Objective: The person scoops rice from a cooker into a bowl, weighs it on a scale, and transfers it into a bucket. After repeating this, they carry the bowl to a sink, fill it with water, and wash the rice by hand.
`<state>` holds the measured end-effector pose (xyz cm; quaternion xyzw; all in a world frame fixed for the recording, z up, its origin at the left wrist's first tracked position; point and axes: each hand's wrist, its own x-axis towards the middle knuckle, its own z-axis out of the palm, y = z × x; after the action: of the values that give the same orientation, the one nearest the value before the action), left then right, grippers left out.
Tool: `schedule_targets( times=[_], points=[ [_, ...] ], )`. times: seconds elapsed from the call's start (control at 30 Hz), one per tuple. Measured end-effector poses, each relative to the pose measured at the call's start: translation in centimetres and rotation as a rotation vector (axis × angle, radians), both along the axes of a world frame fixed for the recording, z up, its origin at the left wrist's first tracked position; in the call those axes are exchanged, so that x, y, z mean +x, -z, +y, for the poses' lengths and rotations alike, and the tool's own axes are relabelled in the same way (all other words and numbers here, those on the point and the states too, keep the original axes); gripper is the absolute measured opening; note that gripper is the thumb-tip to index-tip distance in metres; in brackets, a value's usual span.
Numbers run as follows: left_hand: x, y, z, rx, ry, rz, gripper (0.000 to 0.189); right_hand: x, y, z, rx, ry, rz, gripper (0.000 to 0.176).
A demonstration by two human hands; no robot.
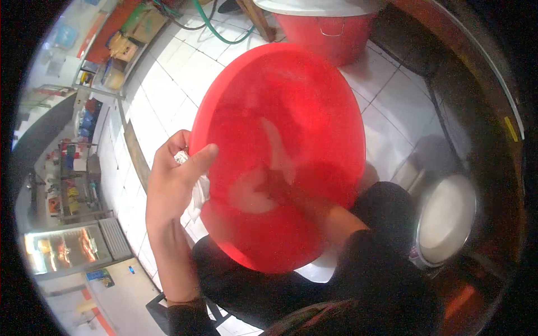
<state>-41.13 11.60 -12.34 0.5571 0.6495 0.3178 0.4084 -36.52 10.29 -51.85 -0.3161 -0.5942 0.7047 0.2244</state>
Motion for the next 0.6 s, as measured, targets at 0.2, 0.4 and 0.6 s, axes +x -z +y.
schedule_targets(
  times=[0.2,0.4,0.6],
  points=[
    [-0.1,0.3,0.2,0.041,-0.055,0.001,0.014,-1.9,-1.6,-0.9,-0.123,0.026,0.245,0.050],
    [0.0,0.4,0.1,0.035,-0.066,0.050,0.015,0.1,-3.9,0.1,-0.134,0.150,0.249,0.051],
    [0.4,0.6,0.0,0.034,-0.050,-0.027,0.017,4.7,-6.7,1.0,-0.171,0.250,0.196,0.052]
  ],
)
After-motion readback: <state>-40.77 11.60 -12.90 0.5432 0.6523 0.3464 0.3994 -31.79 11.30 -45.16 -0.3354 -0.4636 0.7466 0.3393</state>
